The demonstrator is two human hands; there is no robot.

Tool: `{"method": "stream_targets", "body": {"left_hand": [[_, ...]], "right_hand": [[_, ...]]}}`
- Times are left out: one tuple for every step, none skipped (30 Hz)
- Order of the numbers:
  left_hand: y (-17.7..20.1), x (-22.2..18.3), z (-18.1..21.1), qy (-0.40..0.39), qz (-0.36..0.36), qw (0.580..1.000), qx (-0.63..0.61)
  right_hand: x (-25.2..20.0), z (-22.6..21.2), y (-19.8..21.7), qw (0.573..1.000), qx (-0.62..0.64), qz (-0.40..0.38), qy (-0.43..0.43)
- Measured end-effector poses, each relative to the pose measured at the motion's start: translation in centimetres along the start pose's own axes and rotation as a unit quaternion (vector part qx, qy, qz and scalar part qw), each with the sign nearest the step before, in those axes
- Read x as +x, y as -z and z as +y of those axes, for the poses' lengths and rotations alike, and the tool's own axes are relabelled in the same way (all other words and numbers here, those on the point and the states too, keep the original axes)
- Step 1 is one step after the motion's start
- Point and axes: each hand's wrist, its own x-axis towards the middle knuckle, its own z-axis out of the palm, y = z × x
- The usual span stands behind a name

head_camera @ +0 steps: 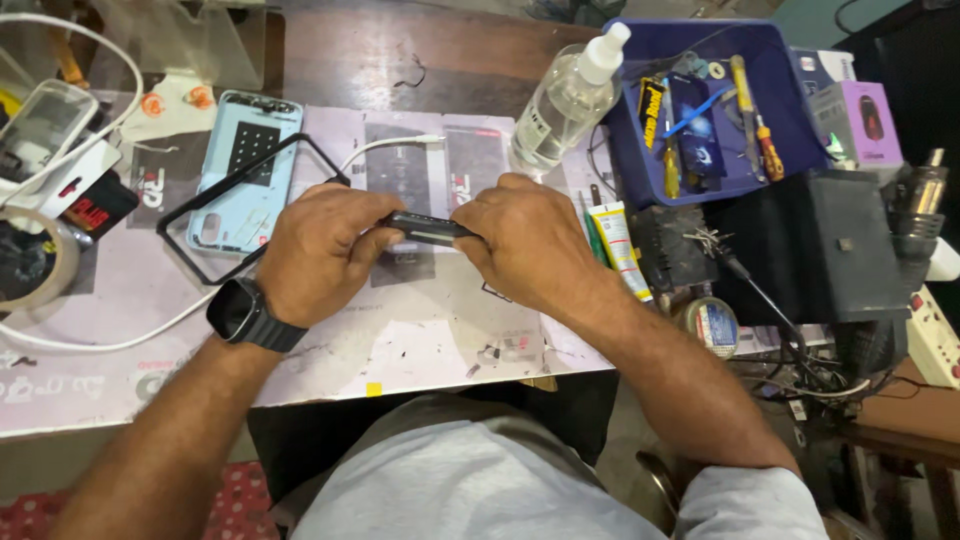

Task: The person disassembles and reassembles a mobile phone using a small screwdriver and a prying tool, handling internal components including the battery, SIM tray, and back cover.

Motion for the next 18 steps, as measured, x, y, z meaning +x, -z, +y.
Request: {"method": "stream_targets", "body": {"left_hand": [[-0.1,-0.3,-0.2,0.006,-0.01,1.0,0.01],[-0.3,-0.5,-0.5,0.001,-0.014,1.0,0.015],[-0.4,-0.7,-0.7,-0.004,-0.018,1.0,0.019],[-0.4,-0.9,-0.9,-0.007,-0.022,0.999,0.023],[-0.4,-1.2,-0.9,-0.012,-0.016,1.0,0.016],[-0.4,-1.3,-1.0,-0.019,-0.008,1.0,0.01],[-0.3,-1.4,-1.1,-0.026,0.0,1.0,0.003],[-0.4,-1.4,-1.1,-0.029,0.001,1.0,-0.002],[-0.4,-1.4,-1.1,-0.033,0.002,0.999,-0.007],[-0.3,-1.4,-1.1,-0.038,0.004,0.999,-0.011],[-0.3,-1.4,-1.1,-0.042,0.004,0.999,-0.011],[-0.2,-1.4,-1.1,-0.047,0.004,0.999,-0.011],[-0.2,-1.3,-1.2,-0.052,0.003,0.999,-0.012],[-0.2,-1.4,-1.2,-0.051,0.0,0.999,-0.015],[-0.2,-1.4,-1.2,-0.049,-0.002,0.999,-0.018],[-0.2,-1.4,-1.2,-0.047,-0.005,0.999,-0.02],[-0.2,-1.4,-1.3,-0.052,-0.003,0.998,-0.025],[-0.2,-1.4,-1.3,-0.057,0.0,0.998,-0.03]], "right_hand": [[0.1,-0.2,-0.3,1.0,-0.006,-0.003,0.0],[0.2,-0.4,-0.7,1.0,-0.014,-0.006,0.001],[0.4,-0.6,-1.0,1.0,-0.021,-0.008,0.001],[0.4,-0.7,-1.2,1.0,-0.018,-0.007,0.004],[0.4,-0.8,-1.4,1.0,-0.015,-0.006,0.007],[0.4,-0.8,-1.4,1.0,-0.014,-0.002,0.01],[0.5,-0.7,-1.5,1.0,-0.004,0.008,0.014],[0.4,-0.6,-1.6,1.0,0.008,0.017,0.016],[0.3,-0.5,-1.6,0.999,0.019,0.026,0.019],[0.3,-0.5,-1.6,0.999,0.024,0.024,0.016],[0.1,-0.4,-1.6,0.999,0.029,0.023,0.013],[0.0,-0.4,-1.7,0.999,0.034,0.022,0.01],[0.0,-0.4,-1.8,0.999,0.036,0.026,0.014],[-0.1,-0.3,-1.9,0.999,0.037,0.031,0.017],[-0.2,-0.3,-2.0,0.998,0.039,0.036,0.021],[-0.3,-0.3,-2.1,0.998,0.034,0.041,0.023],[-0.3,-0.2,-2.2,0.998,0.03,0.047,0.025],[-0.4,-0.2,-2.3,0.998,0.025,0.053,0.027]]}}
